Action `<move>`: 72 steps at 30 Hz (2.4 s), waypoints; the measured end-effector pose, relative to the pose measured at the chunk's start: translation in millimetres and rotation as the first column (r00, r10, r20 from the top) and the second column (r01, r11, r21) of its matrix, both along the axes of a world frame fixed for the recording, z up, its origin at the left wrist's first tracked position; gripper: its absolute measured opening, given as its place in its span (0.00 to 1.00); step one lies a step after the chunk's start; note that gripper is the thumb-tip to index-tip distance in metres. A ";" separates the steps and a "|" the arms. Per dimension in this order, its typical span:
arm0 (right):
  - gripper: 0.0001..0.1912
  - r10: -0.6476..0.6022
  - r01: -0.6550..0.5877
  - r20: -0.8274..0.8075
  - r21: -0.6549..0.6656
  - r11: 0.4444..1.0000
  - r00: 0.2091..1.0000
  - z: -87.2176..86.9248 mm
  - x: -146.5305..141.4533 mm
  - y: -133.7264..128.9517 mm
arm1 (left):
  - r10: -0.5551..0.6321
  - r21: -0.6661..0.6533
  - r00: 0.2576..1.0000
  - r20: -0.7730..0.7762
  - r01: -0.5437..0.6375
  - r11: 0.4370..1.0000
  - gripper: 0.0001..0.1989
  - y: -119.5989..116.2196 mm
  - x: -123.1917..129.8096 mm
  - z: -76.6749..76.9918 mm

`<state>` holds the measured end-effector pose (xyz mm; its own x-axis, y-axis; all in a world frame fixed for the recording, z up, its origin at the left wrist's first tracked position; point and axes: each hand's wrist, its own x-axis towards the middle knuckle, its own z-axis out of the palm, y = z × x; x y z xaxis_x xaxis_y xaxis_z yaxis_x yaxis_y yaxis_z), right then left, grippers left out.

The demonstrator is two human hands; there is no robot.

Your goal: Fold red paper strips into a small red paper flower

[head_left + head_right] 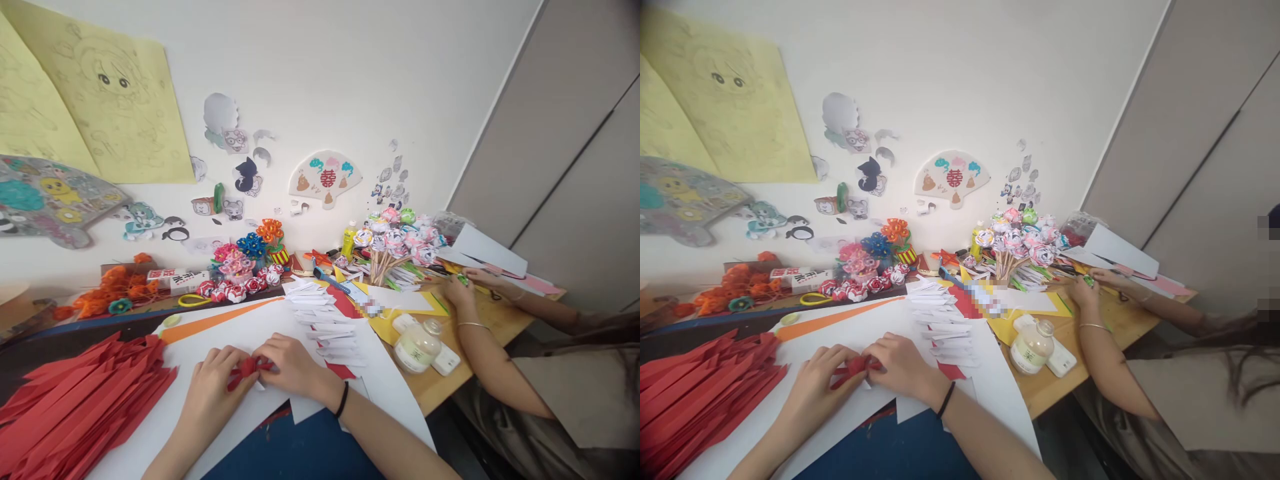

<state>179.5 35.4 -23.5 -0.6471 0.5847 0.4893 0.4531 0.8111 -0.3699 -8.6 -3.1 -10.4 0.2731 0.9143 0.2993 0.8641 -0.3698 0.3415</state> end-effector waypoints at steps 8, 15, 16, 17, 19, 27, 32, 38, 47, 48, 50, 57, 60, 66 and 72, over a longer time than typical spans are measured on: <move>0.12 0.001 0.000 -0.026 0.029 1.000 1.000 2.5 0.3 -3.1 | 0.087 0.116 0.989 -0.117 -0.073 0.991 0.11 -5.6 2.2 6.5; 0.19 -0.009 0.012 -0.075 0.037 0.999 0.997 8.5 2.2 -9.3 | 0.056 0.139 0.996 -0.075 -0.045 0.989 0.09 -7.9 3.7 6.7; 0.19 -0.020 0.023 -0.076 0.041 0.999 0.997 8.9 2.0 -9.8 | 0.055 0.140 0.997 -0.059 -0.046 0.989 0.08 -7.9 3.5 6.7; 0.18 -0.035 0.038 -0.078 0.042 0.998 0.996 8.9 1.8 -10.1 | 0.056 0.141 0.998 -0.042 -0.050 0.989 0.08 -7.8 3.2 6.5; 0.15 -0.068 0.071 -0.076 0.034 0.997 0.995 7.7 1.4 -10.0 | 0.065 0.144 0.998 -0.005 -0.063 0.988 0.09 -7.7 2.2 5.9; 0.08 -0.049 0.050 -0.012 0.109 0.993 0.999 -4.7 2.5 -4.3 | 0.075 0.112 0.996 0.044 -0.080 0.991 0.08 -7.2 2.3 3.9; 0.05 -0.014 0.014 0.004 0.137 0.991 1.000 -2.1 2.1 -6.9 | 0.121 0.088 0.991 0.061 -0.126 0.988 0.10 -6.3 1.5 1.9; 0.05 -0.007 0.010 -0.017 0.150 0.989 1.000 4.0 0.4 -10.8 | 0.113 0.064 0.984 0.135 -0.122 0.990 0.11 -6.0 -1.5 1.1; 0.10 0.047 -0.043 -0.018 0.190 0.981 0.999 3.2 3.5 -11.5 | 0.132 -0.053 0.974 0.186 -0.124 0.991 0.16 -6.9 -4.1 8.1; 0.10 0.054 -0.050 -0.016 0.193 0.980 0.998 3.1 3.7 -11.2 | 0.127 -0.041 0.975 0.185 -0.121 0.992 0.16 -6.7 -4.1 7.6; 0.10 0.061 -0.059 -0.008 0.193 0.979 0.998 3.4 4.1 -10.5 | 0.115 -0.013 0.977 0.180 -0.114 0.993 0.16 -6.8 -3.6 6.7; 0.09 0.060 -0.059 -0.001 0.189 0.980 0.998 6.7 5.6 -7.3 | 0.125 -0.035 0.982 0.142 -0.122 0.992 0.17 -7.6 -1.0 5.7; 0.10 0.064 -0.062 -0.002 0.183 0.981 0.998 5.4 5.2 -6.5 | 0.131 -0.046 0.981 0.145 -0.126 0.991 0.16 -7.0 -0.4 5.5; 0.09 -0.060 0.065 -0.031 0.205 0.977 0.998 1.0 2.7 -8.0 | 0.150 -0.075 0.969 0.194 -0.138 0.988 0.15 -7.4 -0.8 6.9; 0.13 -0.131 0.153 -0.176 0.121 0.981 0.976 6.6 0.8 -15.6 | 0.243 -0.060 0.938 0.249 -0.235 0.970 0.14 -8.5 -2.6 4.5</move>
<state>180.3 19.8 -16.9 -0.4653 0.5871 0.6625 0.5082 0.7899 -0.3431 -11.2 -11.6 -5.9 -0.0356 0.9525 0.3026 0.8099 -0.1499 0.5671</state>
